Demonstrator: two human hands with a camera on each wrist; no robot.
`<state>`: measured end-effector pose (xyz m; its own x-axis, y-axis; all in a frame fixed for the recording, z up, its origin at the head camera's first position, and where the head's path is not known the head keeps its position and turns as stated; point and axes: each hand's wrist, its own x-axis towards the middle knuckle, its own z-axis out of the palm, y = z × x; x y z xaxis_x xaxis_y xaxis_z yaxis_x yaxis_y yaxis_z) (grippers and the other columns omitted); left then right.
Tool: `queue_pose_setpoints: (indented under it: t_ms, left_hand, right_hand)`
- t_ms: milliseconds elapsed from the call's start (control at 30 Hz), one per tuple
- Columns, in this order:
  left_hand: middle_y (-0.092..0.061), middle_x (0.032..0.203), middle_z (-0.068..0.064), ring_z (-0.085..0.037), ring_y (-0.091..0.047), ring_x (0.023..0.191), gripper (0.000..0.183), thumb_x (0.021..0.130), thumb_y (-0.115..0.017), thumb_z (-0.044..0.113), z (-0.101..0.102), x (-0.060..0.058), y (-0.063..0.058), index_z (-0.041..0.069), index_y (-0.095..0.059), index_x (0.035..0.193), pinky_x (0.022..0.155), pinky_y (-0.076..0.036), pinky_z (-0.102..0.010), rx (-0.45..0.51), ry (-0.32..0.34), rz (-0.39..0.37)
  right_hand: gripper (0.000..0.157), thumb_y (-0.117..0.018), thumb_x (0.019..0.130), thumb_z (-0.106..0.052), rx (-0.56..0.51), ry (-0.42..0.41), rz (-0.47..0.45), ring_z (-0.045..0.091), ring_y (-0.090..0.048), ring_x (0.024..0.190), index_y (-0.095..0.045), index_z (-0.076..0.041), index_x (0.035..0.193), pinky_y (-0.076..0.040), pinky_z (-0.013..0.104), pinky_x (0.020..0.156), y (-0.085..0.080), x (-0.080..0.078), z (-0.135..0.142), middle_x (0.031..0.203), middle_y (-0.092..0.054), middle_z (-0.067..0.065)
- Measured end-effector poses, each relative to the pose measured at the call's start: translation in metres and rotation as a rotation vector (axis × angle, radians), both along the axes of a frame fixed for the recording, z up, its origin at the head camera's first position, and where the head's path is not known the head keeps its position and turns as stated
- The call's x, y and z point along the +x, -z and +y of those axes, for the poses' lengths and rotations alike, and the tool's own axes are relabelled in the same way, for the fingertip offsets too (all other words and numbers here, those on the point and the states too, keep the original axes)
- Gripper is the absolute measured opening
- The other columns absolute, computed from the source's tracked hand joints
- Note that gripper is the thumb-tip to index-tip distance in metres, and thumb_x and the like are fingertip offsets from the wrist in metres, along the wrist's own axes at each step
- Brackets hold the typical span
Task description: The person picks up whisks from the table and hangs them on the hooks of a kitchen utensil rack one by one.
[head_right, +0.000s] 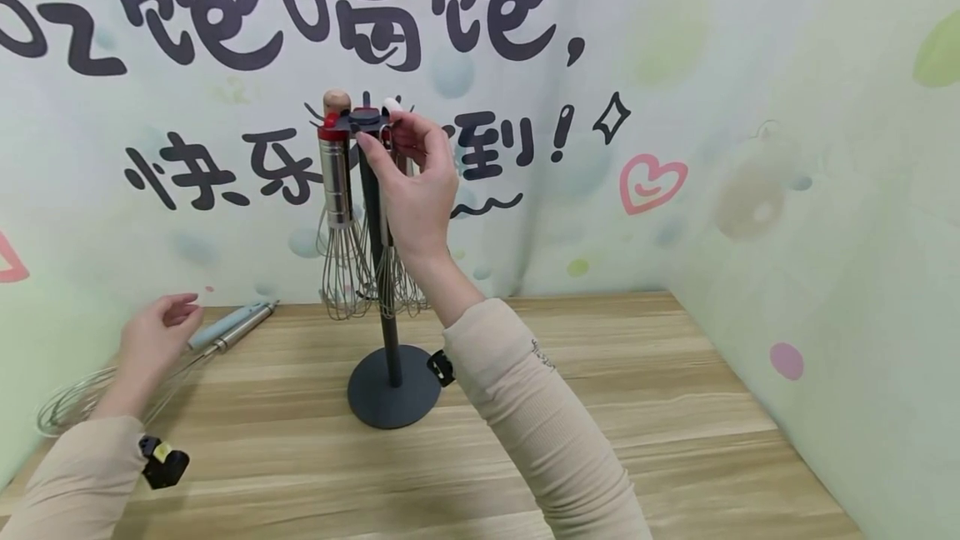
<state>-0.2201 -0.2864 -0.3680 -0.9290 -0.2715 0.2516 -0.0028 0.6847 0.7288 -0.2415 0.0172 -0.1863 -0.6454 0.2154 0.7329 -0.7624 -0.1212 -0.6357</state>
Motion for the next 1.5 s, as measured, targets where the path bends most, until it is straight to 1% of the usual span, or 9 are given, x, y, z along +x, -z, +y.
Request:
queue_pose_setpoints:
  t_ms: [67, 133, 267, 333, 633, 933, 1133, 1300, 1500]
  left_hand:
    - [-0.054, 0.122, -0.035, -0.046, -0.054, 0.110, 0.043, 0.098, -0.044, 0.015, -0.003, -0.001, 0.007, -0.012, -0.046, 0.131, 0.082, -0.049, -0.039, -0.002, 0.018, -0.030]
    - [-0.054, 0.122, -0.035, -0.046, -0.054, 0.110, 0.043, 0.098, -0.044, 0.015, -0.007, -0.002, 0.013, -0.013, -0.046, 0.131, 0.083, -0.050, -0.044, -0.022, 0.034, -0.045]
    - [-0.056, 0.119, -0.037, -0.048, -0.055, 0.106, 0.041, 0.095, -0.048, 0.011, -0.011, -0.004, 0.023, -0.015, -0.048, 0.127, 0.085, -0.048, -0.054, -0.065, 0.052, -0.036]
    - [-0.056, 0.118, -0.037, -0.048, -0.056, 0.105, 0.040, 0.094, -0.049, 0.010, -0.013, -0.004, 0.026, -0.015, -0.049, 0.126, 0.085, -0.049, -0.054, -0.086, 0.060, -0.033]
    - [-0.054, 0.119, -0.039, -0.051, -0.054, 0.106, 0.040, 0.094, -0.050, 0.008, -0.019, -0.005, 0.035, -0.015, -0.047, 0.127, 0.084, -0.047, -0.056, -0.105, 0.090, -0.083]
    - [-0.057, 0.112, -0.039, -0.051, -0.056, 0.101, 0.038, 0.091, -0.052, 0.006, -0.022, -0.003, 0.042, -0.016, -0.051, 0.122, 0.082, -0.048, -0.056, -0.132, 0.093, -0.064]
    - [-0.055, 0.115, -0.039, -0.049, -0.055, 0.101, 0.041, 0.093, -0.052, 0.008, -0.026, -0.001, 0.046, -0.016, -0.047, 0.126, 0.077, -0.048, -0.051, -0.136, 0.097, -0.120]
    - [-0.054, 0.117, -0.039, -0.050, -0.054, 0.103, 0.043, 0.093, -0.051, 0.009, -0.030, 0.000, 0.049, -0.016, -0.046, 0.127, 0.080, -0.047, -0.054, -0.145, 0.094, -0.148]
    - [-0.055, 0.114, -0.039, -0.050, -0.055, 0.100, 0.043, 0.091, -0.052, 0.010, -0.032, -0.001, 0.051, -0.018, -0.047, 0.124, 0.080, -0.046, -0.055, -0.179, 0.097, -0.150]
  right_hand:
    - [0.036, -0.069, 0.083, 0.001, 0.004, 0.004, -0.001, 0.004, -0.056, 0.089, -0.055, 0.009, 0.115, -0.047, 0.017, 0.085, 0.000, 0.000, 0.000, 0.105, -0.058, 0.013]
    - [0.036, -0.069, 0.084, 0.000, 0.006, 0.006, 0.001, 0.004, -0.056, 0.089, -0.055, 0.009, 0.116, -0.047, 0.017, 0.084, 0.000, 0.000, 0.001, 0.104, -0.059, 0.012]
    - [0.036, -0.068, 0.085, -0.001, 0.014, 0.019, 0.003, 0.004, -0.056, 0.090, -0.055, 0.009, 0.117, -0.048, 0.019, 0.086, 0.001, -0.001, 0.004, 0.104, -0.059, 0.013]
    - [0.037, -0.069, 0.085, -0.002, 0.015, 0.027, -0.004, 0.004, -0.056, 0.091, -0.055, 0.008, 0.117, -0.049, 0.020, 0.088, 0.001, -0.002, 0.006, 0.105, -0.059, 0.014]
    - [0.038, -0.070, 0.085, -0.006, 0.047, 0.073, -0.040, 0.010, -0.056, 0.099, -0.055, 0.005, 0.119, -0.049, 0.022, 0.094, 0.000, -0.008, 0.011, 0.111, -0.058, 0.015]
    - [0.044, -0.070, 0.085, -0.005, 0.047, 0.051, -0.048, 0.016, -0.054, 0.105, -0.053, 0.006, 0.123, -0.046, 0.039, 0.103, -0.003, -0.012, 0.015, 0.116, -0.056, 0.016]
    - [0.048, -0.069, 0.086, -0.006, 0.074, 0.020, -0.079, 0.022, -0.055, 0.113, -0.051, 0.003, 0.129, -0.045, 0.033, 0.105, -0.004, -0.011, 0.017, 0.123, -0.056, 0.018]
    - [0.050, -0.068, 0.087, -0.006, 0.092, 0.006, -0.084, 0.020, -0.056, 0.113, -0.050, 0.003, 0.132, -0.046, 0.026, 0.102, -0.004, -0.011, 0.017, 0.123, -0.057, 0.018]
    - [0.049, -0.067, 0.088, -0.006, 0.094, -0.019, -0.091, 0.021, -0.058, 0.110, -0.050, 0.002, 0.133, -0.047, 0.033, 0.103, -0.004, -0.012, 0.018, 0.122, -0.058, 0.019]
